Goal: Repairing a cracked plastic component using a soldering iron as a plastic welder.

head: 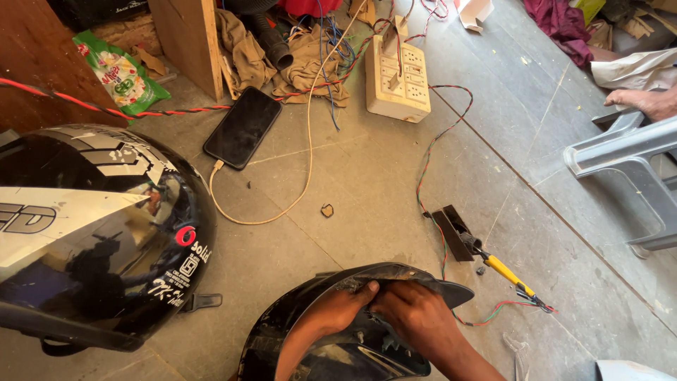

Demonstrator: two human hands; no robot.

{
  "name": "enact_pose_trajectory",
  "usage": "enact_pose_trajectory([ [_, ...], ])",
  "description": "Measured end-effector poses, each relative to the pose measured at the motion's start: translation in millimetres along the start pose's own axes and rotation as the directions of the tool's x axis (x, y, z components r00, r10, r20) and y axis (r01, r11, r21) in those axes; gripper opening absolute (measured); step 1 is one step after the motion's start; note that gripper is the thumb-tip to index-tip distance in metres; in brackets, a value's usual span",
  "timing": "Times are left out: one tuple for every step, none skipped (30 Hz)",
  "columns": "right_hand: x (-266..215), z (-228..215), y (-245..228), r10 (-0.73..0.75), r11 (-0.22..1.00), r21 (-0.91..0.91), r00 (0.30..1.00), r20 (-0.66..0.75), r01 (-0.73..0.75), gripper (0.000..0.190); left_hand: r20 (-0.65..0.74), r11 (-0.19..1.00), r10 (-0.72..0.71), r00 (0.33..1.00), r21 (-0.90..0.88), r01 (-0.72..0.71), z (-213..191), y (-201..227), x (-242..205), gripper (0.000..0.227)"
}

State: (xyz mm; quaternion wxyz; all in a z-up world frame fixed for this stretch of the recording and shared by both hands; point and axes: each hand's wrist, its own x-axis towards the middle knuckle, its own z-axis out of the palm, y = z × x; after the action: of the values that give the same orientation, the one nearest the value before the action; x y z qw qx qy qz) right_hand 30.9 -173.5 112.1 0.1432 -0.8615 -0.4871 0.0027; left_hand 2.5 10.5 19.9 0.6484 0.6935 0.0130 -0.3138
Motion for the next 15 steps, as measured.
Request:
enact_pose_trajectory([
  [1,1,0,0.0,1.0,-0.001,1.0,0.001,0.0,0.021,0.0,1.0,0.001,1.0,-0.001,-0.001,0,0,1,0.073],
  [1,2,-1,0.075,0.997,0.007,0.997,0.003,-0.075,0.018,0.02,0.998,-0.055,0.998,0.034,0.054,-1,0,2,0.073],
  [1,3,-2,0.149,0.989,0.015,0.989,0.004,-0.149,0.021,0.037,0.992,-0.111,0.993,0.069,0.108,-1,0,3,0.073],
  [2,4,-4,0.151,0.988,0.013,0.989,0.005,-0.151,0.021,0.039,0.992,-0.11,0.993,0.069,0.107,-1,1,3,0.073],
  [2,4,-6,0.14,0.989,-0.044,0.99,-0.009,-0.14,0.02,0.031,0.99,-0.11,0.993,0.088,0.106,-1,2,2,0.073],
  [3,6,-8,0.128,0.986,-0.101,0.992,-0.021,-0.13,0.02,0.023,0.988,-0.11,0.994,0.107,0.107,-1,3,1,0.073],
  [4,7,-10,0.129,0.986,-0.101,0.991,-0.02,-0.131,0.02,0.024,0.989,-0.11,0.994,0.106,0.107,0,4,0,0.073],
  [5,8,-12,0.126,0.982,-0.142,0.992,-0.004,-0.125,0.019,0.015,0.989,-0.114,0.993,0.1,0.112,1,5,-1,0.072],
  [7,9,-14,0.123,0.976,-0.181,0.992,0.013,-0.118,0.018,0.006,0.989,-0.118,0.993,0.095,0.117,1,6,-2,0.071],
  [6,10,-15,0.125,0.976,-0.183,0.992,0.011,-0.121,0.018,0.008,0.989,-0.117,0.993,0.097,0.116,1,7,-3,0.071],
  [6,11,-16,0.113,0.975,-0.191,0.994,-0.009,-0.113,0.018,0.006,0.991,-0.124,0.992,0.049,0.124,2,9,-4,0.068],
  [6,11,-16,0.101,0.974,-0.202,0.994,-0.03,-0.105,0.017,0.005,0.992,-0.128,0.992,0.003,0.128,1,12,-4,0.065],
  [4,12,-14,0.102,0.973,-0.206,0.994,-0.033,-0.107,0.017,0.006,0.992,-0.124,0.992,0.006,0.124,2,10,-4,0.065],
  [2,13,-12,0.117,0.973,-0.197,0.993,-0.021,-0.118,0.016,0.0,0.995,-0.1,0.995,-0.019,0.1,3,9,-3,0.064],
  [1,14,-11,0.131,0.973,-0.189,0.991,-0.009,-0.13,0.015,-0.006,0.996,-0.076,0.997,-0.043,0.075,4,7,-2,0.064],
])
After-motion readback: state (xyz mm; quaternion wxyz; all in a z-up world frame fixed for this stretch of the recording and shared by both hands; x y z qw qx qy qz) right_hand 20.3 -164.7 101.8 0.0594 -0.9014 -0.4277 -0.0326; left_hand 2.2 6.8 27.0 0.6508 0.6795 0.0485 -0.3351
